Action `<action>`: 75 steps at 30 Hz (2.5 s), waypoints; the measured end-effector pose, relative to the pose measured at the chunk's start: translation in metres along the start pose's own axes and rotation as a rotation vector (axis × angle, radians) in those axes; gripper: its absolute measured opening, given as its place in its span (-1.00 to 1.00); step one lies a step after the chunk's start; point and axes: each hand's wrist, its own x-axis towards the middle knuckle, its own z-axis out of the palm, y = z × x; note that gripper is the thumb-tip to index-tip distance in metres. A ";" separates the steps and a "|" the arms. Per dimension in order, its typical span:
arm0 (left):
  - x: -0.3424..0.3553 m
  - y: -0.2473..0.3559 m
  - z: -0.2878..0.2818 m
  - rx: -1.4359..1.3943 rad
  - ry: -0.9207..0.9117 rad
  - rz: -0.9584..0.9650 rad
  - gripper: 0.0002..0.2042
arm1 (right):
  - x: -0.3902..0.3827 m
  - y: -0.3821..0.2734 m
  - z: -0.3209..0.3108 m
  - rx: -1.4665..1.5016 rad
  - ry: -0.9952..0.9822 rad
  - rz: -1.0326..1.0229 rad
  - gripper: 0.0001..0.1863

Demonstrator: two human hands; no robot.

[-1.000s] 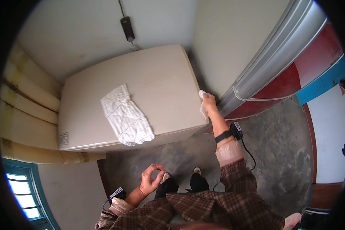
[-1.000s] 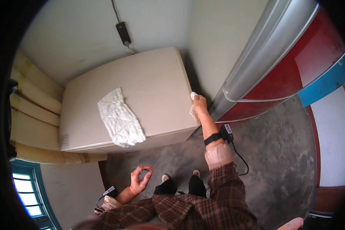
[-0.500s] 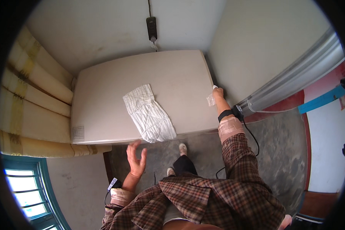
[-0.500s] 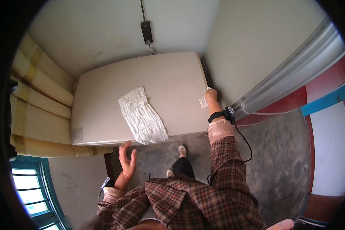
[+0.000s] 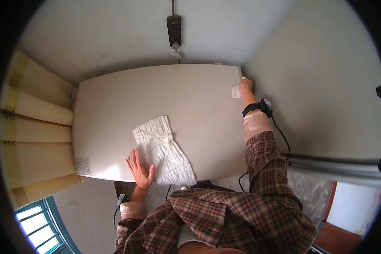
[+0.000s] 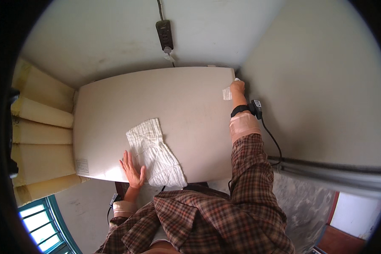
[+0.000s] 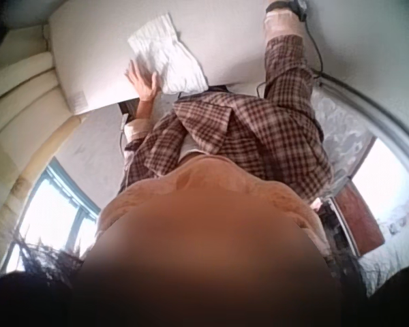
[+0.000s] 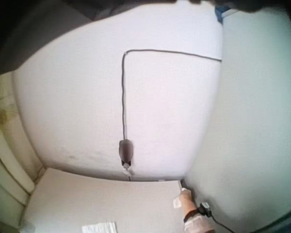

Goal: The person wipes the exterior and interior surfaces of a chest freezer using a white cloth. They clean the top, sides, and front, then open the lid to wipe the inside lid and the inner rim before closing it.

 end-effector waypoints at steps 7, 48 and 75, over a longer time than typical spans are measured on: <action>0.001 0.000 -0.002 0.004 -0.057 -0.001 -0.12 | 0.061 -0.013 0.038 0.018 0.102 -0.202 -0.62; -0.017 0.022 -0.081 -1.311 -0.524 -0.134 -0.43 | -0.493 0.078 -0.134 1.183 -0.960 0.047 -0.51; 0.243 -0.201 -0.194 -0.908 0.646 -0.403 -0.65 | -0.414 -0.054 0.187 -0.223 -0.211 -1.249 -0.56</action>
